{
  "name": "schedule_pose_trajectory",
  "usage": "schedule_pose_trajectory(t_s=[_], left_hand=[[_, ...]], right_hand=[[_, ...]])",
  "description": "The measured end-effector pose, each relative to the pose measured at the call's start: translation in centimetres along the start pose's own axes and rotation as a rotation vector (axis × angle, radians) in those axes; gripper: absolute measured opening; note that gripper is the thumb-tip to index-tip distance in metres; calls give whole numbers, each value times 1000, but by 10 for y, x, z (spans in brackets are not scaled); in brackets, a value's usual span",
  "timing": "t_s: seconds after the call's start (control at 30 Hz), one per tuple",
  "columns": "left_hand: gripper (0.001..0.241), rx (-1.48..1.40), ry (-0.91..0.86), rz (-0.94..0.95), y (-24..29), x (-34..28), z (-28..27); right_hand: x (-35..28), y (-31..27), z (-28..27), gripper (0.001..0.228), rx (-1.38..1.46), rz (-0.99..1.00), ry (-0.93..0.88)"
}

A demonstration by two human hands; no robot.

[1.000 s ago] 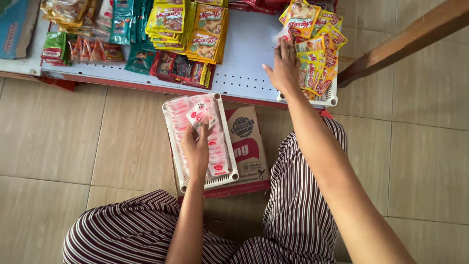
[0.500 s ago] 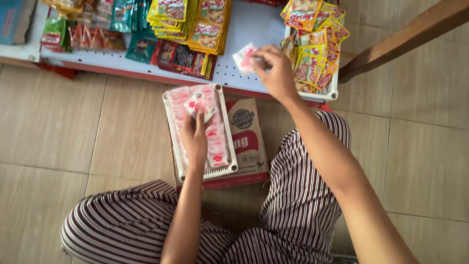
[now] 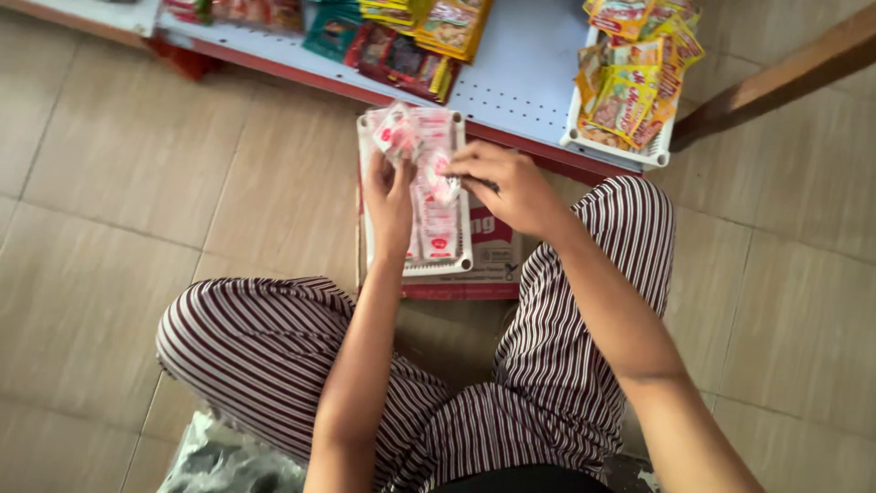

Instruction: The person sits on the floor and arranges small snack packets into white plastic baskets. They handle packets of instant noodles and other snacks, placing them neatly into the baskets and on the shelf.

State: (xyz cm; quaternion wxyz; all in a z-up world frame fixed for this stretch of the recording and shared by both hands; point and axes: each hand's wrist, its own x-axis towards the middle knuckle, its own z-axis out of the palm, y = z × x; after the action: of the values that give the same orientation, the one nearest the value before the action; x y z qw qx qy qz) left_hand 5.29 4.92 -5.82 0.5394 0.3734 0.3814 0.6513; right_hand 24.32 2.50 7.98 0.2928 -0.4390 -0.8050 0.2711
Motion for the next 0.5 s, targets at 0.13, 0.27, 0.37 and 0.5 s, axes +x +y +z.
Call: schedule_pose_trajectory(t_s=[0.13, 0.27, 0.37, 0.5], left_hand=[[24, -142, 2, -77, 9, -5, -9], [27, -83, -54, -209, 22, -16, -24], [31, -136, -137, -303, 29, -23, -23], [33, -107, -352, -260, 44, -28, -11]], right_hand=[[-15, -28, 19, 23, 49, -15, 223], [-20, -28, 32, 19, 23, -129, 354], [-21, -11, 39, 18, 226, 141, 310], [-21, 16, 47, 21, 418, 304, 314]])
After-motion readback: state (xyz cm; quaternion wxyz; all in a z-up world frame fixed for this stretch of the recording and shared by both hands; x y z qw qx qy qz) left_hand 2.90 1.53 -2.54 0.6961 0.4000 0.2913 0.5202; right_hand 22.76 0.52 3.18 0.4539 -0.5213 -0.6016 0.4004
